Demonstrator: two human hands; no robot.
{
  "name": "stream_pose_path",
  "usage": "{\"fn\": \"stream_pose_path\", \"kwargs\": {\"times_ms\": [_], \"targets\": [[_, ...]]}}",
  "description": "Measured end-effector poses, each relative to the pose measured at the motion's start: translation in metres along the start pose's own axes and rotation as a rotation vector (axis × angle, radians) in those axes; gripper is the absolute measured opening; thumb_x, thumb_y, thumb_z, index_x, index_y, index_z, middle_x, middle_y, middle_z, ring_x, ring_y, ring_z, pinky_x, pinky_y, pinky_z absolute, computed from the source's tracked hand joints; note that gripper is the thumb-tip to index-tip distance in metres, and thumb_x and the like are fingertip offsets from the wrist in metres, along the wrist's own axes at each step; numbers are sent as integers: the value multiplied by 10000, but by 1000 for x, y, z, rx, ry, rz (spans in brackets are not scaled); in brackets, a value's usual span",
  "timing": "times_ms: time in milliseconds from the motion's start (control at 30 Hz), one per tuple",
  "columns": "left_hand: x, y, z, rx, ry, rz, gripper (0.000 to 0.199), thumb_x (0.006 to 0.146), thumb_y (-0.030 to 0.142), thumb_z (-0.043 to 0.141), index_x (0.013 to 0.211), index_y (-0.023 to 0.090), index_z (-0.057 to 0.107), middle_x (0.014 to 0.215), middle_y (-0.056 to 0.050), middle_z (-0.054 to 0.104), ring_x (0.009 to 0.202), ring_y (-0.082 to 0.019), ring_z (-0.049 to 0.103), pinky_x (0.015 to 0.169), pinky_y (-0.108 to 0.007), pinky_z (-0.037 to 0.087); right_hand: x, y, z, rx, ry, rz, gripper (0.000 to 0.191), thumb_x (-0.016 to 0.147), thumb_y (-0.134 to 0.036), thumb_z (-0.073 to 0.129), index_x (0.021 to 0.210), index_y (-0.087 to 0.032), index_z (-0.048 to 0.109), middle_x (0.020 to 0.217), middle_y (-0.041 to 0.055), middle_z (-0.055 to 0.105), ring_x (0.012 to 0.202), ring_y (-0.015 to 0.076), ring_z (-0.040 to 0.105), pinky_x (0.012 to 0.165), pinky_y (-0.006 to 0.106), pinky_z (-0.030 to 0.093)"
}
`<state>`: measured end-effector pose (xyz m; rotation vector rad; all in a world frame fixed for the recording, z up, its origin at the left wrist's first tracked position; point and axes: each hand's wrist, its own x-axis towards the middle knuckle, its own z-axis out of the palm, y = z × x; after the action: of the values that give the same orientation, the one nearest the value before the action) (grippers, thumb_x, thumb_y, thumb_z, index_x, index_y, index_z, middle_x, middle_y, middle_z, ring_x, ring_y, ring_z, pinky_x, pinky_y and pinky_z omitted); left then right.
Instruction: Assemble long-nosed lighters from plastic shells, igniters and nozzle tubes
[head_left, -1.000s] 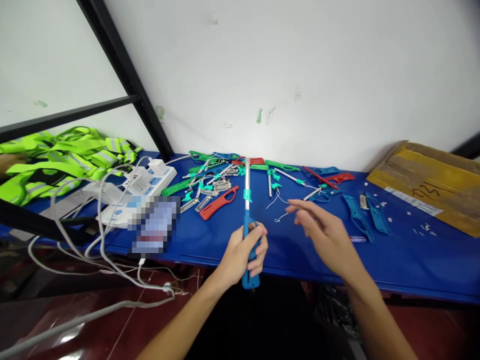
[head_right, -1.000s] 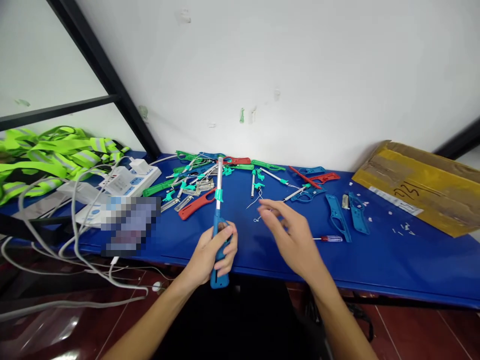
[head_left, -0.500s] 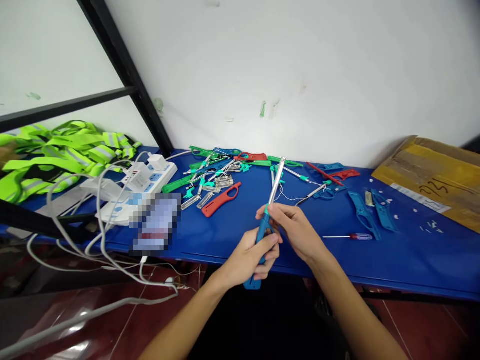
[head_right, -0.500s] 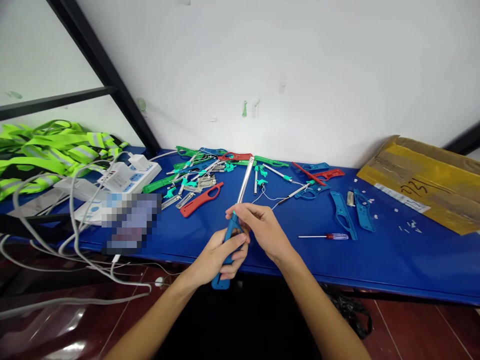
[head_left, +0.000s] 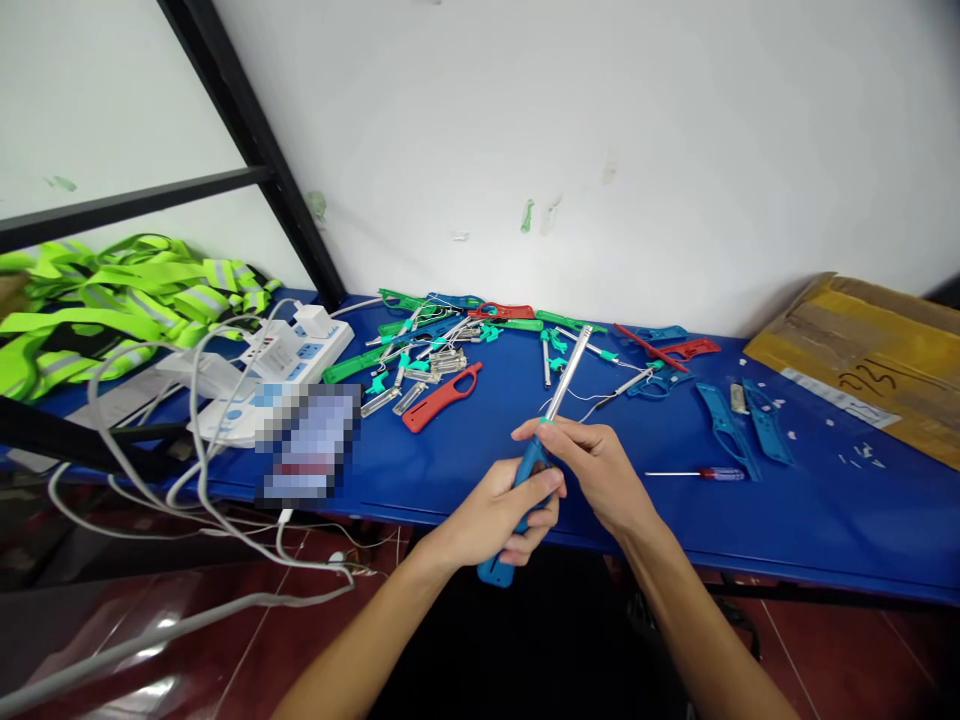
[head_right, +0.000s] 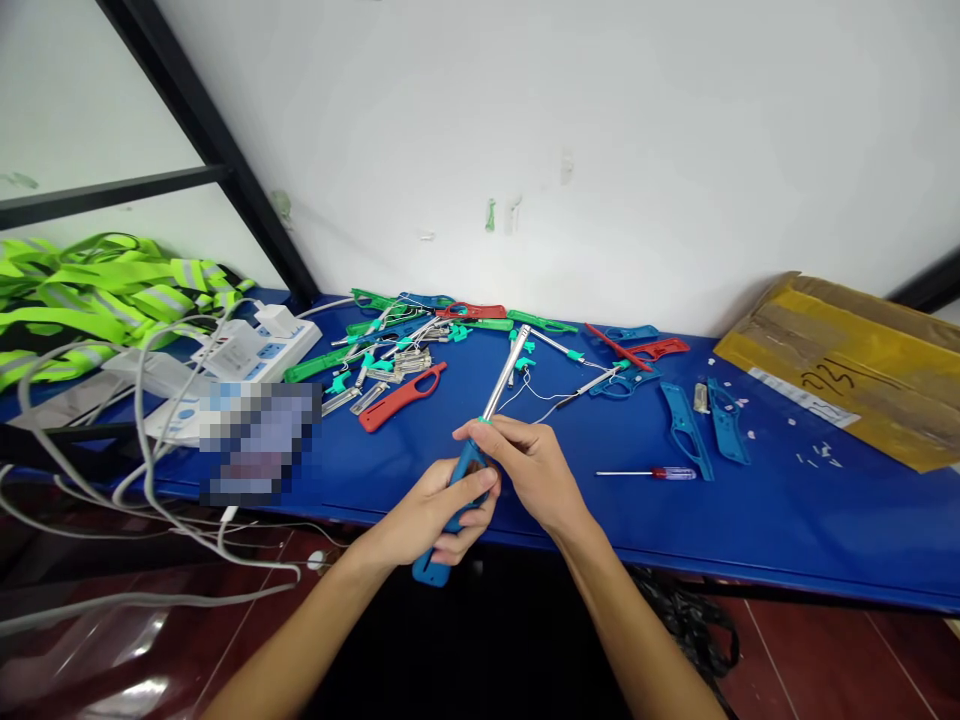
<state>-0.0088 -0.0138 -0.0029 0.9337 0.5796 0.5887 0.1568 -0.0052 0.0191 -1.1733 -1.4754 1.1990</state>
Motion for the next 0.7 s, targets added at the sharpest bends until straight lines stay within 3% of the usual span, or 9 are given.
{"fn": "stream_pose_path", "kwargs": {"times_ms": [133,333,400,467,500,567,667,700], "targets": [[0,-3,8,96,111,85,573,952,745,683,895,211,483,646,105,414,393,-15,307,343,-145,260,-7,-3,3,-17,53,-12,381,988,-552,713,987,-213,888,891,40,754,610,111,532,550,246,479],[-8,2,10,62,9,-39,532,950,710,708,975,211,526,652,111,428,381,-19,298,336,-148,278,-15,4,7,66,32,20,418,995,-581,705,989,-200,878,949,58,788,580,98,539,515,239,464],[-9,3,10,51,-7,-50,516,965,690,705,961,205,529,654,107,432,384,-16,305,344,-142,282,-19,1,5,43,-38,6,398,1013,-567,695,1088,-218,870,970,62,798,639,125,610,561,249,513],[-9,3,10,49,-21,-33,513,972,670,713,915,198,521,652,99,436,390,-11,317,348,-134,281,-27,-4,-5,-56,-79,-76,389,1027,-528,700,1282,-261,821,1114,78,809,831,185,723,705,291,601],[-9,3,8,42,-21,-14,510,974,659,721,905,194,524,651,97,435,391,-9,319,348,-129,279,-32,-7,-15,-146,-49,-140,420,1029,-506,710,1383,-288,771,1238,88,792,971,216,751,805,323,625],[-7,2,2,3,-1,49,495,984,653,718,947,188,553,661,94,450,386,-3,312,343,-119,282,-45,-8,-51,-422,177,-290,488,1031,-493,714,1486,-318,691,1455,108,709,1120,245,745,919,376,619],[-3,2,-11,-60,67,183,518,1039,708,588,1215,221,566,754,56,602,333,-12,346,307,-129,303,-67,5,-140,-942,710,-267,453,1063,-489,658,1417,-214,726,1274,173,765,922,237,736,910,422,580],[-2,2,-16,-68,90,228,526,1056,717,538,1280,241,535,826,26,667,313,-22,380,288,-138,308,-74,13,-176,-1107,794,-187,469,1055,-493,665,1375,-161,749,1247,216,764,885,248,724,883,436,569]]}}
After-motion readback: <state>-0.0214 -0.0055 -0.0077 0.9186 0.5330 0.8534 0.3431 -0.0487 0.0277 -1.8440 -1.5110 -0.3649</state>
